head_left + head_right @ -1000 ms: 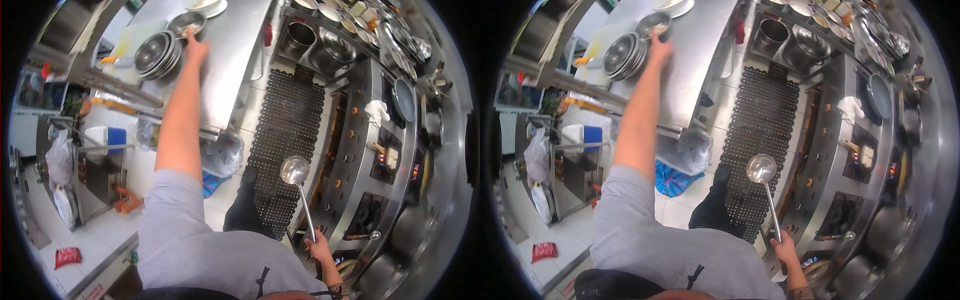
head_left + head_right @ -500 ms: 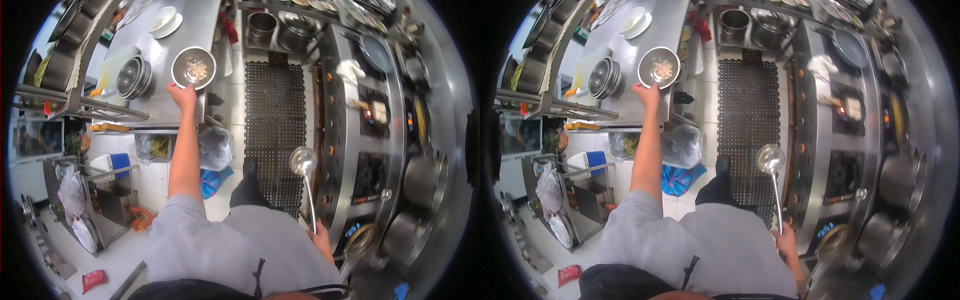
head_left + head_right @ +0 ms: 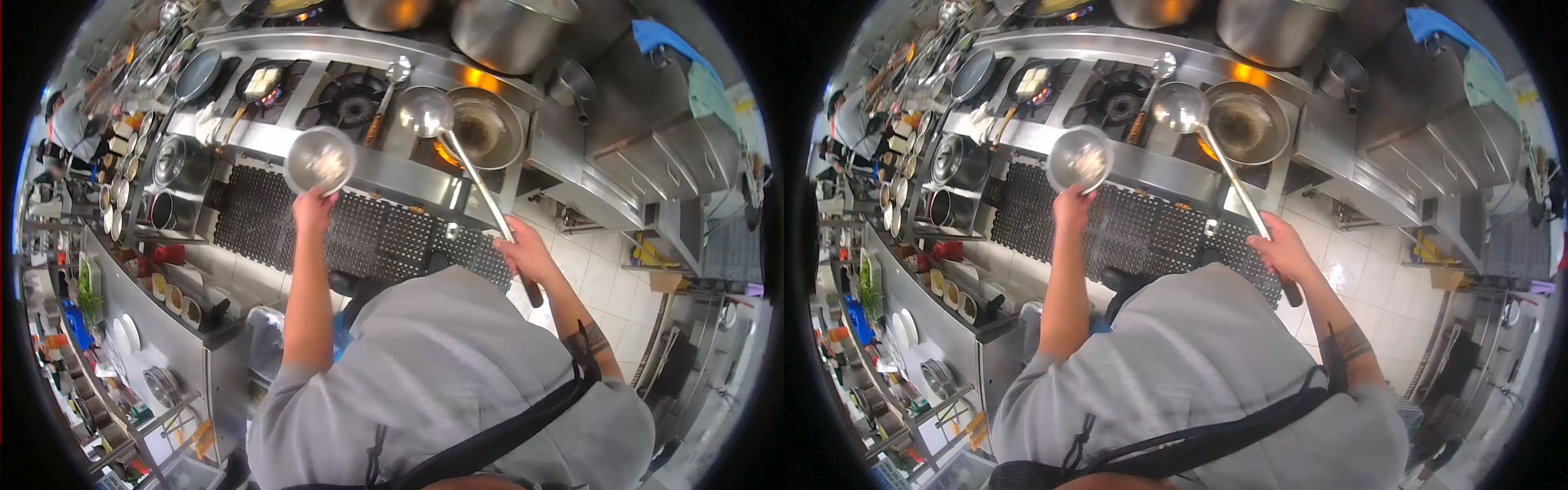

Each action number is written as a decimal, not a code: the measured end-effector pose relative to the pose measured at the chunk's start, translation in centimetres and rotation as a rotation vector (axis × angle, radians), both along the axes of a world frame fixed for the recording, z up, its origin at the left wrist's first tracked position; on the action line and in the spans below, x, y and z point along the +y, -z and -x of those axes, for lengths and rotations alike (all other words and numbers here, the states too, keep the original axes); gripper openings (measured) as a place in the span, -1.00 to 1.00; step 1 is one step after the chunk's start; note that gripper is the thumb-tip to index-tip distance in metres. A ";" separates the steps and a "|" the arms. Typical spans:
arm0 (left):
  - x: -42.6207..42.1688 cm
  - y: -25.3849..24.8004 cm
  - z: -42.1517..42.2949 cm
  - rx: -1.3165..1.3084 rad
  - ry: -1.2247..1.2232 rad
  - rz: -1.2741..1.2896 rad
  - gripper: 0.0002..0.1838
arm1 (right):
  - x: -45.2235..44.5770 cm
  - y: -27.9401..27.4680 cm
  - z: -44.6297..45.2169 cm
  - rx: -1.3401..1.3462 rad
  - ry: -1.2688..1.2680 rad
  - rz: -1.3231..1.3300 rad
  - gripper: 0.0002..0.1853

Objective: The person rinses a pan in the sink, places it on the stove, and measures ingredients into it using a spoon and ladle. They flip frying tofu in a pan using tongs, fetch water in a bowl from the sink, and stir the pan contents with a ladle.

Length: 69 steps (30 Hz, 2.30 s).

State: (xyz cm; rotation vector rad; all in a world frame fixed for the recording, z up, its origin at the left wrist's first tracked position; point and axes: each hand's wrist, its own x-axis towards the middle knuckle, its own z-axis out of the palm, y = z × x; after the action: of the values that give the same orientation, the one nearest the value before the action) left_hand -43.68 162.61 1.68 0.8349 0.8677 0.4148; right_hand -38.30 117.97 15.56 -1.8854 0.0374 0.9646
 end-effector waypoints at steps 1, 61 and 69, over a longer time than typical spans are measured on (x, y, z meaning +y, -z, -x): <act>-2.6 -0.7 -3.5 -0.016 0.088 -0.023 -0.65 | -2.5 0.7 -0.4 0.006 0.013 -0.015 -0.47; 40.0 -3.6 63.6 -0.144 -1.641 -0.425 -0.65 | 46.5 0.3 5.4 0.503 -0.485 -0.202 -0.69; 41.2 -4.9 64.9 -0.133 -1.452 -0.275 -0.70 | 55.4 2.3 5.3 0.408 -0.570 -0.290 -0.81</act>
State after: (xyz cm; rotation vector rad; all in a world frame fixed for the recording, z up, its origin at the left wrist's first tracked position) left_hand -108.56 203.84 6.61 0.2694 1.2010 1.8591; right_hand -43.59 173.39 13.23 -1.4253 -0.3960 1.6347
